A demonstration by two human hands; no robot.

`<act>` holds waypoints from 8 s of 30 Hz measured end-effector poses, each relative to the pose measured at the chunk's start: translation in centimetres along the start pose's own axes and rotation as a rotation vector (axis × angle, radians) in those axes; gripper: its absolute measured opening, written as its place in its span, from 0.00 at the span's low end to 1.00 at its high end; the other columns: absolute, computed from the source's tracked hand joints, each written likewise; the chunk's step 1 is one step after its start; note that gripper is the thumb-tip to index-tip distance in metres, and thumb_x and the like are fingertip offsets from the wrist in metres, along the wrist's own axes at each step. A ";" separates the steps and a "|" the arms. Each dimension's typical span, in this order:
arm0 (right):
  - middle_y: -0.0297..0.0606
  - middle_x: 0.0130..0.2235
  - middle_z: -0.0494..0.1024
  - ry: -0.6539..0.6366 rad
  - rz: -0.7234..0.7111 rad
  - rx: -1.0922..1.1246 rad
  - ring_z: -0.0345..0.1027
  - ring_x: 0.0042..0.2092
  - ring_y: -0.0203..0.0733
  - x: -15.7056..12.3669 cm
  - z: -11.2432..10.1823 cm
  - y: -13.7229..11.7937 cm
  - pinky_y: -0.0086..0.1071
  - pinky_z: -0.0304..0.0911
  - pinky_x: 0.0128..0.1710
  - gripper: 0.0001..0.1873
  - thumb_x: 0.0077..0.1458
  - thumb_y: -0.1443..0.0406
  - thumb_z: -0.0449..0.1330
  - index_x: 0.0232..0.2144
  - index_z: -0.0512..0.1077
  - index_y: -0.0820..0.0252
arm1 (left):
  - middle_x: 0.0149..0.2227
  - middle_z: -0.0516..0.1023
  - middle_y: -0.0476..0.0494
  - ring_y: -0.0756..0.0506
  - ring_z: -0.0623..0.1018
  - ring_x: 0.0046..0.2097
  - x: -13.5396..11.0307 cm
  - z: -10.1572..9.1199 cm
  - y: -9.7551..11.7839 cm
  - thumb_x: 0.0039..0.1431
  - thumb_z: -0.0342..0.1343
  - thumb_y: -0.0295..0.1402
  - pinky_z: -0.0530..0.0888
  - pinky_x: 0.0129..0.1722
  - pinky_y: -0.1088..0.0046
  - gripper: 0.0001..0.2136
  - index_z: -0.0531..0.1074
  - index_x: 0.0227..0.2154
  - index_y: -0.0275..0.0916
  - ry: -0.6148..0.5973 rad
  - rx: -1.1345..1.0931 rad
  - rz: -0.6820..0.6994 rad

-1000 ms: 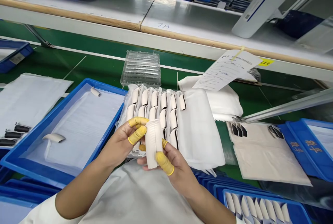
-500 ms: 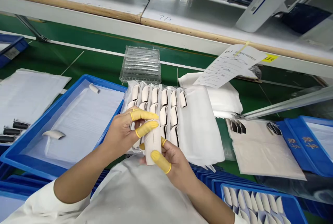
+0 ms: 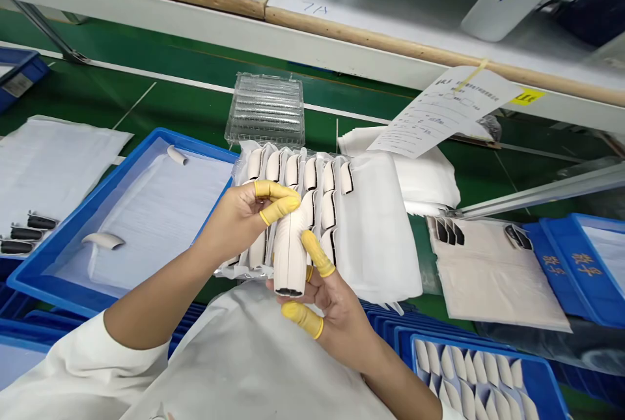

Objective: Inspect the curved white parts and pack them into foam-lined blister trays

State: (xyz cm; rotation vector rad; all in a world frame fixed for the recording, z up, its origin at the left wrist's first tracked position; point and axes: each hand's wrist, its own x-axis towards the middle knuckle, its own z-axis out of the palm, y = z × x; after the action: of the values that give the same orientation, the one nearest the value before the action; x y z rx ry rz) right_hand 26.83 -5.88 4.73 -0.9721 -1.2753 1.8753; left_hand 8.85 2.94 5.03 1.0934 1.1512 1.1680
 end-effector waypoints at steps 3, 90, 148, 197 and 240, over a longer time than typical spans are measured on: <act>0.39 0.50 0.77 0.031 0.008 0.016 0.76 0.44 0.37 0.2 0.1 0.2 0.37 0.70 0.49 0.46 0.59 0.58 0.65 0.69 0.42 0.39 | 0.28 0.81 0.47 0.51 0.76 0.28 0.2 0.2 -0.3 0.45 0.70 0.43 0.74 0.27 0.77 0.13 0.81 0.28 0.38 -0.001 -0.034 -0.074; 0.35 0.38 0.79 -0.237 0.363 0.863 0.73 0.35 0.34 0.4 1.8 0.6 0.24 0.65 0.30 0.28 0.45 0.47 0.70 0.47 0.76 0.51 | 0.29 0.68 0.53 0.53 0.68 0.26 -3.7 1.7 -2.6 0.65 0.54 0.40 0.68 0.26 0.76 0.07 0.69 0.33 0.44 0.220 -0.277 0.309; 0.32 0.28 0.76 0.461 -0.560 -0.692 0.71 0.31 0.38 1.2 -0.6 0.3 0.32 0.70 0.30 0.21 0.59 0.68 0.63 0.54 0.74 0.45 | 0.42 0.81 0.44 0.43 0.80 0.44 -4.8 1.4 -5.4 0.49 0.68 0.47 0.77 0.43 0.68 0.33 0.67 0.59 0.49 -0.302 -0.792 -0.357; 0.35 0.32 0.81 0.284 0.350 1.122 0.62 0.24 0.28 -3.4 -4.3 3.0 0.22 0.59 0.24 0.23 0.41 0.47 0.72 0.31 0.77 0.59 | 0.35 0.79 0.47 0.50 0.74 0.33 -0.8 8.9 -8.5 0.45 0.69 0.49 0.73 0.36 0.72 0.16 0.78 0.29 0.42 0.002 -0.395 -0.207; 0.48 0.46 0.79 0.340 -0.226 -1.922 0.62 0.61 0.60 1.5 -16.1 5.5 0.61 0.51 0.62 0.12 0.64 0.70 0.52 0.42 0.75 0.60 | 0.55 0.71 0.40 0.48 0.79 0.38 4.2 4.7 -9.2 0.66 0.50 0.39 0.80 0.38 0.68 0.17 0.69 0.55 0.44 -0.252 0.795 0.187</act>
State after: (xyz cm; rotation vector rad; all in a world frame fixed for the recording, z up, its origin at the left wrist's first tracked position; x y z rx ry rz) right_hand 39.26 0.96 -4.77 -1.6510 -2.6133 -0.2611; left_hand 14.52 6.20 -4.00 1.9224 1.3649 0.6652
